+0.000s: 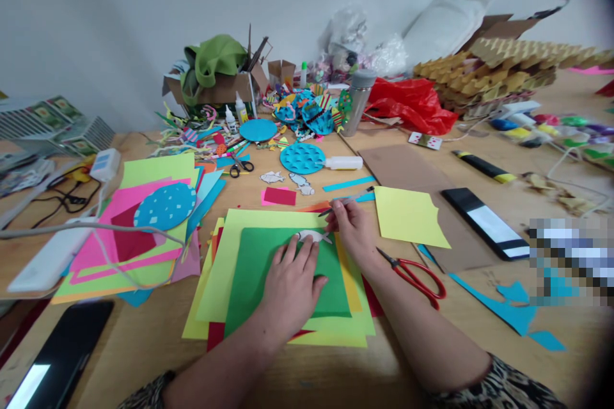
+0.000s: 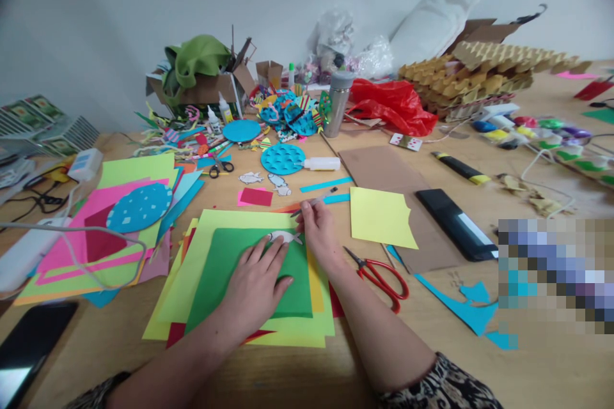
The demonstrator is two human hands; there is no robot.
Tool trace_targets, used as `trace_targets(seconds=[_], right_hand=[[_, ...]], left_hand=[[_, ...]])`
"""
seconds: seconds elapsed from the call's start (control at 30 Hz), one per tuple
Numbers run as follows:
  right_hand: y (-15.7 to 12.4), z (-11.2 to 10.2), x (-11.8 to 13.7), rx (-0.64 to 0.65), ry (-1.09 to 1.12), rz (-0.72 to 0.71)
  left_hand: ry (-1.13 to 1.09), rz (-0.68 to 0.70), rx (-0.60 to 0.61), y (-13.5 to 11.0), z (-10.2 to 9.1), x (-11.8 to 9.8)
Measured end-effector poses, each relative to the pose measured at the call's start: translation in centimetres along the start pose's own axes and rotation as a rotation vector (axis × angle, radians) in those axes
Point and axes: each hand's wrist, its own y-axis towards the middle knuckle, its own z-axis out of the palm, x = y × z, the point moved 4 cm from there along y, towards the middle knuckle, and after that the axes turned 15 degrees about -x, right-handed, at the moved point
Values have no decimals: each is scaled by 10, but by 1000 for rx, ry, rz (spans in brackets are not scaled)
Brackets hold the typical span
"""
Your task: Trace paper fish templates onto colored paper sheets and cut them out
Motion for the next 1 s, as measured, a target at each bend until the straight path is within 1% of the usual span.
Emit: trace_targets(seconds=[0.17, 0.27, 0.5, 0.63, 0.7, 0.83, 1.0], right_hand=[[-1, 0, 0, 7, -6, -2], [0, -1, -1, -9, -20, -11], [5, -9, 1, -115, -55, -58], [6, -14, 5, -207, -41, -98], [5, -15, 6, -223, -24, -103], [4, -11, 4, -165, -15, -81], [2, -7, 0, -100, -67, -48]], left_hand=[[-11, 0, -9, 1, -1, 0], [-16, -4, -13, 1, -1, -1], [-19, -20, 8, 0, 1, 0], [-16, -13, 5, 0, 1, 0], [-13, -7, 0, 0, 0, 0], [-18, -2, -12, -1, -1, -1], [-8, -3, -10, 0, -1, -1]])
